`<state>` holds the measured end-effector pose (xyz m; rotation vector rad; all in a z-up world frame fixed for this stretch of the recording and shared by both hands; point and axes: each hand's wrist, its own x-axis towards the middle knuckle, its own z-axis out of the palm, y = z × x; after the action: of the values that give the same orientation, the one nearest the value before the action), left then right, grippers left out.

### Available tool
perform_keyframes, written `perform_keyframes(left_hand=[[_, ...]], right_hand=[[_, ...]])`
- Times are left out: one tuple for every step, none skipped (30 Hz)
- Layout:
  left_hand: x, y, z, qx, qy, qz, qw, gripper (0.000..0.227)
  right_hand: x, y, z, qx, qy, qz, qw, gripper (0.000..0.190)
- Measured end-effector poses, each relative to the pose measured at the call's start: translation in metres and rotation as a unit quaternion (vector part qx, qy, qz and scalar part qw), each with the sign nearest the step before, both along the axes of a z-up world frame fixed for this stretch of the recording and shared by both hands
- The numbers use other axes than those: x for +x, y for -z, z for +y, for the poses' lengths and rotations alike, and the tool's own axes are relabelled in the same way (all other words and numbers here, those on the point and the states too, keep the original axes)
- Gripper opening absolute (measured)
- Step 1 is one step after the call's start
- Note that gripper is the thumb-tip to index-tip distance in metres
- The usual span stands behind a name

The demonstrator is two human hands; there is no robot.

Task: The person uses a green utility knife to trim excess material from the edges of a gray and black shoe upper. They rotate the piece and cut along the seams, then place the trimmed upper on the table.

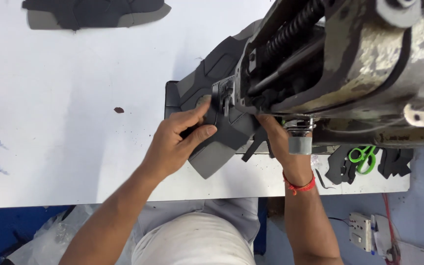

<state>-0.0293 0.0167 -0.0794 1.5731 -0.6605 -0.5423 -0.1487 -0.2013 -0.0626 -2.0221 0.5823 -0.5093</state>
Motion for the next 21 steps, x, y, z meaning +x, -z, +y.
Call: perform_keyframes(left_hand=[[0.003, -0.002, -0.001, -0.001, -0.001, 0.000, 1.000, 0.057], [0.007, -0.004, -0.003, 0.005, 0.006, 0.000, 1.000, 0.057], [0.010, -0.006, -0.004, 0.010, 0.013, 0.000, 1.000, 0.057], [0.015, -0.009, -0.005, 0.009, 0.014, 0.000, 1.000, 0.057], [0.020, -0.011, -0.006, 0.019, 0.029, -0.012, 0.999, 0.057], [0.025, -0.014, -0.008, 0.028, 0.044, -0.024, 0.998, 0.056], [0.033, -0.021, -0.011, 0.025, 0.045, -0.025, 0.998, 0.056], [0.042, -0.027, -0.015, 0.056, 0.070, -0.035, 0.995, 0.055], [0.049, -0.034, -0.017, 0.088, 0.093, -0.045, 0.991, 0.053], [0.060, -0.036, -0.020, 0.087, 0.093, -0.046, 0.991, 0.053], [0.070, -0.038, -0.023, 0.112, 0.133, -0.050, 0.983, 0.051], [0.079, -0.040, -0.026, 0.138, 0.173, -0.055, 0.974, 0.050], [0.088, -0.044, -0.031, 0.137, 0.170, -0.056, 0.974, 0.050], [0.097, -0.048, -0.035, 0.134, 0.216, -0.071, 0.964, 0.048], [0.105, -0.052, -0.039, 0.131, 0.262, -0.085, 0.952, 0.047], [0.108, -0.055, -0.042, 0.131, 0.260, -0.086, 0.953, 0.047], [0.110, -0.057, -0.044, 0.140, 0.278, -0.115, 0.944, 0.046], [0.113, -0.058, -0.047, 0.148, 0.295, -0.143, 0.933, 0.045], [0.107, -0.058, -0.041, 0.150, 0.295, -0.143, 0.933, 0.045], [0.102, -0.057, -0.035, 0.162, 0.230, -0.241, 0.929, 0.048], [0.098, -0.057, -0.030, 0.172, 0.162, -0.334, 0.912, 0.052]], right_hand=[[-0.001, 0.008, -0.005, -0.001, -0.001, 0.000, 1.000, 0.011], [-0.003, 0.015, -0.011, -0.177, -0.047, -0.013, 0.983, 0.015], [-0.005, 0.023, -0.016, -0.346, -0.093, -0.023, 0.933, 0.018], [-0.005, 0.026, -0.014, -0.347, -0.093, -0.022, 0.933, 0.018], [-0.005, 0.028, -0.013, -0.140, -0.086, -0.090, 0.982, 0.018], [-0.005, 0.030, -0.012, 0.073, -0.074, -0.154, 0.983, 0.017], [-0.006, 0.026, -0.007, 0.071, -0.074, -0.155, 0.983, 0.017], [-0.007, 0.022, -0.002, 0.122, -0.022, -0.129, 0.984, 0.016], [-0.008, 0.018, 0.004, 0.174, 0.028, -0.101, 0.979, 0.015], [-0.004, 0.005, 0.013, 0.172, 0.027, -0.101, 0.979, 0.015], [-0.002, -0.008, 0.022, 0.175, 0.073, -0.072, 0.979, 0.009], [0.000, -0.020, 0.032, 0.177, 0.118, -0.042, 0.976, 0.008], [-0.004, -0.020, 0.037, 0.176, 0.116, -0.042, 0.977, 0.008], [-0.008, -0.020, 0.043, 0.191, 0.107, -0.051, 0.974, 0.010], [-0.012, -0.019, 0.048, 0.208, 0.098, -0.059, 0.972, 0.019], [-0.014, -0.019, 0.050, 0.207, 0.096, -0.059, 0.972, 0.019], [-0.016, -0.018, 0.053, 0.217, 0.085, -0.081, 0.969, 0.020], [-0.017, -0.017, 0.056, 0.227, 0.075, -0.102, 0.966, 0.021], [-0.017, -0.016, 0.056, 0.230, 0.075, -0.103, 0.965, 0.021], [-0.017, -0.015, 0.055, 0.225, 0.076, -0.101, 0.966, 0.021], [-0.016, -0.014, 0.055, 0.219, 0.077, -0.098, 0.968, 0.021]])
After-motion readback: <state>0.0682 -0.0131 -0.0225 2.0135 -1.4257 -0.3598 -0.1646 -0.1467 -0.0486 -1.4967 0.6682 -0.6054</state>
